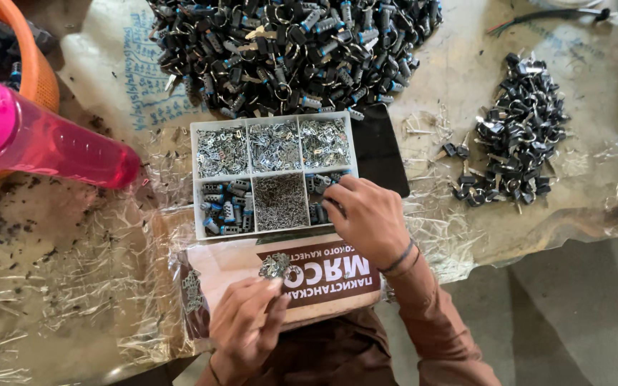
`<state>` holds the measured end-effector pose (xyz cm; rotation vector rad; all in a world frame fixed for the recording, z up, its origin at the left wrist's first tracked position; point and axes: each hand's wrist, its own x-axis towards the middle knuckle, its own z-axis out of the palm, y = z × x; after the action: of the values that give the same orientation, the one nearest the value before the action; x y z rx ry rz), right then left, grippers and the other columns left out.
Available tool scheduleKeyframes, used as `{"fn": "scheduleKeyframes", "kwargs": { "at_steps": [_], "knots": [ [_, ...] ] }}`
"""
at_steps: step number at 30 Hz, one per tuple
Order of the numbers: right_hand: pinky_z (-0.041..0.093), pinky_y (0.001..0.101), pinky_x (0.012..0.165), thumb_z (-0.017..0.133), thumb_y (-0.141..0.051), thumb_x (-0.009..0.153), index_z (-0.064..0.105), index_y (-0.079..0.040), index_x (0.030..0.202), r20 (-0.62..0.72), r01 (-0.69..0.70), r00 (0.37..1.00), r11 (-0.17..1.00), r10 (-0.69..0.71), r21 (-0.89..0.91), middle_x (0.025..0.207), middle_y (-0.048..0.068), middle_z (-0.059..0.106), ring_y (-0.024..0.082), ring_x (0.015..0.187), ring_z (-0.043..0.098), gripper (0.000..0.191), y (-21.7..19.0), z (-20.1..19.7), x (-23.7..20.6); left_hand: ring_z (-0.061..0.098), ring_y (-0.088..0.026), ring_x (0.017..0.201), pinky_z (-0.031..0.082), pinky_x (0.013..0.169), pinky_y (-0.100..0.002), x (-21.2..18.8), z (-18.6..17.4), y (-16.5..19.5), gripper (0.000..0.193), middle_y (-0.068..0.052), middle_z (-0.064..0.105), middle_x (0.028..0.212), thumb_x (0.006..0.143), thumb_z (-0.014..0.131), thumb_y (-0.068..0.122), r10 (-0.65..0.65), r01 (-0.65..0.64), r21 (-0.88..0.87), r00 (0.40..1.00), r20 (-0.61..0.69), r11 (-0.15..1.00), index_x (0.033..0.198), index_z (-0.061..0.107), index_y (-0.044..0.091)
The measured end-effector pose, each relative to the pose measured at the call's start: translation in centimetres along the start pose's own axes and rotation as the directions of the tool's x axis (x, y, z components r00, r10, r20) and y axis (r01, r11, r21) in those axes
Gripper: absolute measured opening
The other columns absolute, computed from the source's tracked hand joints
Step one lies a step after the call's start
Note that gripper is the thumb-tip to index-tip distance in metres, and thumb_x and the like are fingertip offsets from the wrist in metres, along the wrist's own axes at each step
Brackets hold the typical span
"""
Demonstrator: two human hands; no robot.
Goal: The person assembles small metal electrical connectors by hand, fitting spring and contact components into connector bodies one at a time and placing finished connectors into a compartmented parts box. They occasionally reach into the box compartments to retrieve or sort small metal parts.
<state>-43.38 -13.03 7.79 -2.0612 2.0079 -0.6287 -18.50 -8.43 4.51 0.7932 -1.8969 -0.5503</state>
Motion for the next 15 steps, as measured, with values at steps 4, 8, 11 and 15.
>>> {"fn": "scheduleKeyframes", "kwargs": {
  "at_steps": [4,8,11,15],
  "knots": [
    [0.053,0.0319,0.066,0.079,-0.028,0.092,0.076,-0.009,0.102,-0.261,-0.162,0.943,0.97,0.206,0.18,0.093,0.005,0.072,0.019,0.078,0.069,0.021,1.8,-0.8,-1.2,0.073,-0.025,0.089,0.061,0.08,-0.036,2.2,1.4,0.0,0.025,-0.011,0.074,0.1,0.091,0.079,0.009,0.086,-0.085,-0.058,0.996,0.021,0.995,0.112,0.065,0.003],
    [0.052,0.038,0.08,0.083,-0.03,0.09,0.071,-0.004,0.119,-0.433,-0.342,0.843,0.939,0.319,0.027,0.105,0.01,0.073,0.027,0.093,0.066,0.041,5.1,-1.7,-1.2,0.073,-0.023,0.088,0.061,0.081,-0.036,4.1,2.8,-0.6,0.025,-0.01,0.074,0.101,0.091,0.079,0.01,0.121,-0.124,-0.074,0.991,-0.049,0.99,0.111,0.066,0.004],
    [0.051,0.0419,0.089,0.085,-0.033,0.087,0.064,-0.001,0.13,-0.395,-0.332,0.861,0.942,0.321,0.043,0.112,0.013,0.072,0.03,0.103,0.064,0.058,6.8,-0.8,-0.4,0.071,-0.025,0.089,0.059,0.082,-0.037,4.8,3.0,-1.1,0.026,-0.011,0.074,0.102,0.09,0.08,0.009,0.075,-0.077,-0.055,0.996,-0.047,0.995,0.111,0.066,0.003],
    [0.049,0.0427,0.091,0.084,-0.033,0.086,0.056,0.002,0.139,-0.361,-0.325,0.869,0.94,0.339,0.102,0.117,0.012,0.071,0.03,0.105,0.062,0.07,7.4,0.8,0.4,0.07,-0.027,0.091,0.058,0.08,-0.036,4.6,3.2,-1.1,0.027,-0.011,0.073,0.101,0.086,0.081,0.007,-0.009,0.006,-0.034,0.998,-0.063,0.999,0.11,0.068,0.002]
  ]
}}
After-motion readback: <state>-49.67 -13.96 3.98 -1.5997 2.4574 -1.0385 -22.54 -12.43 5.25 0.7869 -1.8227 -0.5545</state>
